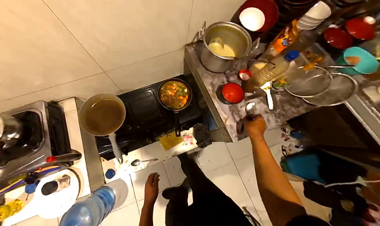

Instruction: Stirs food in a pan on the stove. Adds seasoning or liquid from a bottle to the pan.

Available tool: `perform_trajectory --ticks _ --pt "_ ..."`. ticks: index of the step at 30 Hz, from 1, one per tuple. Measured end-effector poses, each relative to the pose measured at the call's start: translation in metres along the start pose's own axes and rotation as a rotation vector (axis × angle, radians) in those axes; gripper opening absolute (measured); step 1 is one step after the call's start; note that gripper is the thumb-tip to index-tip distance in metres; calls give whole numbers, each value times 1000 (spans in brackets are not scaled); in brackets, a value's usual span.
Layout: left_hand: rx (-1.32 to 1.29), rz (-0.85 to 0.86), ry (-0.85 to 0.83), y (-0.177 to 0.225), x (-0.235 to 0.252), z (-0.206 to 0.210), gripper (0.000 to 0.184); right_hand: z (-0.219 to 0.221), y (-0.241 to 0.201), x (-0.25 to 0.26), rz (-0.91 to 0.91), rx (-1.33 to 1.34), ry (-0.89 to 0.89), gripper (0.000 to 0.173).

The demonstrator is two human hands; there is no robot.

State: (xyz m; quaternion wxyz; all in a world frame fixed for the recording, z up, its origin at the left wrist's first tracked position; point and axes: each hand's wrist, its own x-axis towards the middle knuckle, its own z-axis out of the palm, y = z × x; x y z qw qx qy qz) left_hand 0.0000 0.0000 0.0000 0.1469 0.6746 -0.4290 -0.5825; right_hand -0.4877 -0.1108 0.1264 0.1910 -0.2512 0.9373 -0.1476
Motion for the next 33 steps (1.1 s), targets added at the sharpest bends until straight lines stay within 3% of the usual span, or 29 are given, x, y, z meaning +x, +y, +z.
perform_trajectory --ticks 5,8,12,16,18,21,25,30,33 --pt "-92 94 -53 136 103 47 44 -14 19 7 -37 2 -46 44" --pt "-210 51 -90 174 141 75 48 -29 21 -36 -323 133 -50 28" --pt "-369 -10 -142 186 163 103 44 8 -40 -64 -651 140 -224 22" --pt "-407 -16 -137 189 165 112 35 68 -152 -25 -552 -286 -489 31" --pt "-388 -40 -121 189 164 112 34 96 -186 -5 -507 -437 -546 29" --pt "-371 -68 -115 192 163 112 33 127 -209 12 -504 -603 -578 21" --pt "-345 -68 -128 191 164 112 33 151 -222 5 -512 -645 -671 28" --pt "-353 -82 -111 195 164 112 32 173 -222 26 -451 -268 -813 29" --pt "-362 -72 -111 193 162 113 31 161 -223 43 -445 -161 -798 26"
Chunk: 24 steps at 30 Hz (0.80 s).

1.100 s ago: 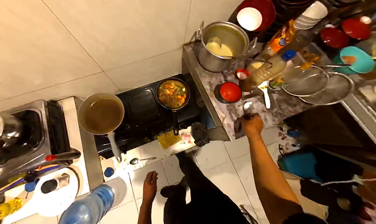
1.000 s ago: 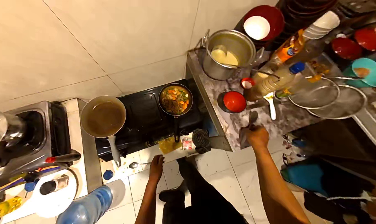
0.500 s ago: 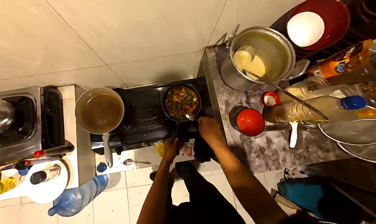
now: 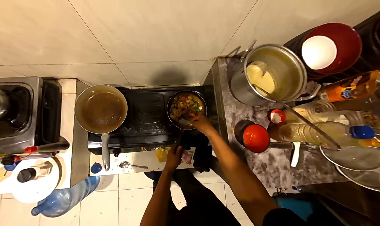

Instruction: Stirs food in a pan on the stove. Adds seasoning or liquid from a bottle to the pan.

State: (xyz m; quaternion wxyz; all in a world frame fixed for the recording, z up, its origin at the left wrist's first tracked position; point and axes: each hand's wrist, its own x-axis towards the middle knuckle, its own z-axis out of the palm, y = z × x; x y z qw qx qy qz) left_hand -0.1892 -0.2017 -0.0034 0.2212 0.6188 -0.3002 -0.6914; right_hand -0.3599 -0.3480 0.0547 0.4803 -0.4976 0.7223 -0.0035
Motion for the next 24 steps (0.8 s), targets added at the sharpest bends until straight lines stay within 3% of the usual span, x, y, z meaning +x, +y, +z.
perform_trajectory --ticks 5,8,12,19,22,24 --pt "-10 -16 -1 2 -1 -1 31 -25 -17 -35 88 -328 155 23" --pt "-4 -23 0 2 -1 -2 31 -15 -12 -19 153 -374 239 25" --pt "-13 -12 -13 2 -1 -1 31 7 -15 -5 1 -296 251 25" --pt "-4 -9 -6 0 -1 -1 33 9 -20 -6 -275 -312 291 23" --pt "8 -12 -5 -1 1 -3 33 0 -17 -2 -243 -431 172 20" --pt "1 -18 -6 -1 1 -3 32 -18 -22 1 -240 -429 265 18"
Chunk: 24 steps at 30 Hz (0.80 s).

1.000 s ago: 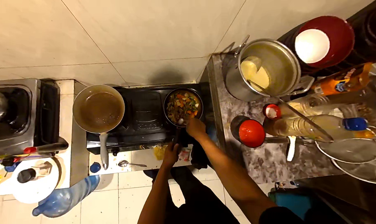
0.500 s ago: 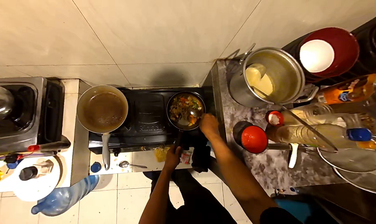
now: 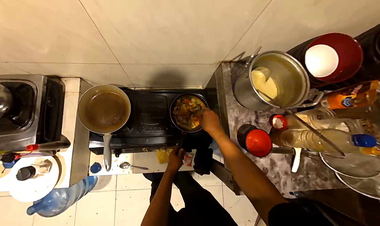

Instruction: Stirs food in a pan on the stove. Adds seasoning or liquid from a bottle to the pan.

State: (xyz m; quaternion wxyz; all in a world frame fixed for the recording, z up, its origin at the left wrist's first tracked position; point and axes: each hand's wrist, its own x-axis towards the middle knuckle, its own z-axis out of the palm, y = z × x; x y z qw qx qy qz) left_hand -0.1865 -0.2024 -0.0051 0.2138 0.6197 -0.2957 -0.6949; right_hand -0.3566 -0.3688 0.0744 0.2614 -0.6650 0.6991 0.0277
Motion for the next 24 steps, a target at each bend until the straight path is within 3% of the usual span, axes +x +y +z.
perform_trajectory --ticks 4,10,13,16,21,24 --pt "0 -8 -17 1 -1 -2 32 -21 -7 65 -58 -73 47 24" --pt "15 -12 -22 0 -1 -3 32 -17 -20 132 -323 -184 -311 18" --pt "12 -6 -21 1 -1 -4 32 -19 -21 118 -405 -194 -381 18" --pt "13 -9 -19 2 -1 -5 33 -24 -11 74 -435 -166 -312 18" --pt "17 -9 -17 4 -2 -4 32 -17 22 1 -257 -80 -76 13" --pt "27 -6 -19 3 -1 -6 33 -4 20 -20 -137 -29 -5 16"
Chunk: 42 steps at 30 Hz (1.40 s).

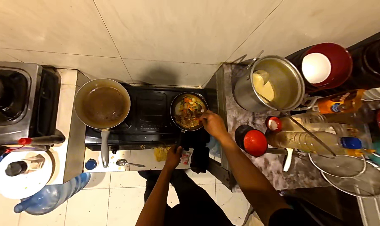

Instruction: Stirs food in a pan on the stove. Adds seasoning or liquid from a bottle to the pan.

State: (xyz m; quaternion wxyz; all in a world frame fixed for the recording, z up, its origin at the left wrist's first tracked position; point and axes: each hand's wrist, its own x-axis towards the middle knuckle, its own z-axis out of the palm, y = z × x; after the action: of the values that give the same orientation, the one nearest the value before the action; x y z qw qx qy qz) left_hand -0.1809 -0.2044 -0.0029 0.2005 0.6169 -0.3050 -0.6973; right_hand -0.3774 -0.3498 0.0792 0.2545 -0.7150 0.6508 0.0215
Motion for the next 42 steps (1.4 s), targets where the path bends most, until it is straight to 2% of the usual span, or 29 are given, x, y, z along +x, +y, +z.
perform_trajectory --ticks 4,6,9,10,13,16,18,22,26,28,32,36,39,42 --pt "25 7 -6 -1 1 1 35 37 -8 14 106 33 1 21" --pt "19 8 1 1 3 -1 35 32 -12 21 126 41 53 20" --pt "16 -2 6 -1 2 -4 34 8 -16 -4 234 30 50 18" --pt "18 -1 7 -2 3 -5 34 0 -17 -13 290 3 -16 20" --pt "37 1 1 -1 4 -5 35 -16 -35 -29 406 -125 -363 31" --pt "54 0 2 -3 4 -5 35 -7 -64 -23 409 -153 -502 34" --pt "55 -10 2 -3 4 -4 35 11 -75 -13 387 -136 -478 34" --pt "49 -13 10 -1 3 -4 35 39 -72 5 354 38 -301 30" --pt "29 -18 9 1 3 -4 34 31 -35 17 360 365 -208 29" --pt "29 -20 10 0 3 -4 34 21 -18 17 373 437 -202 29" --pt "51 -8 1 -1 4 -5 36 -7 -12 7 396 228 -169 30" --pt "66 -5 1 -1 3 -5 35 -6 -16 7 474 40 -113 27" --pt "63 -7 -3 1 3 -7 35 -4 -21 6 504 1 -113 24" --pt "43 -19 1 2 2 -7 34 2 -19 5 497 45 17 23"
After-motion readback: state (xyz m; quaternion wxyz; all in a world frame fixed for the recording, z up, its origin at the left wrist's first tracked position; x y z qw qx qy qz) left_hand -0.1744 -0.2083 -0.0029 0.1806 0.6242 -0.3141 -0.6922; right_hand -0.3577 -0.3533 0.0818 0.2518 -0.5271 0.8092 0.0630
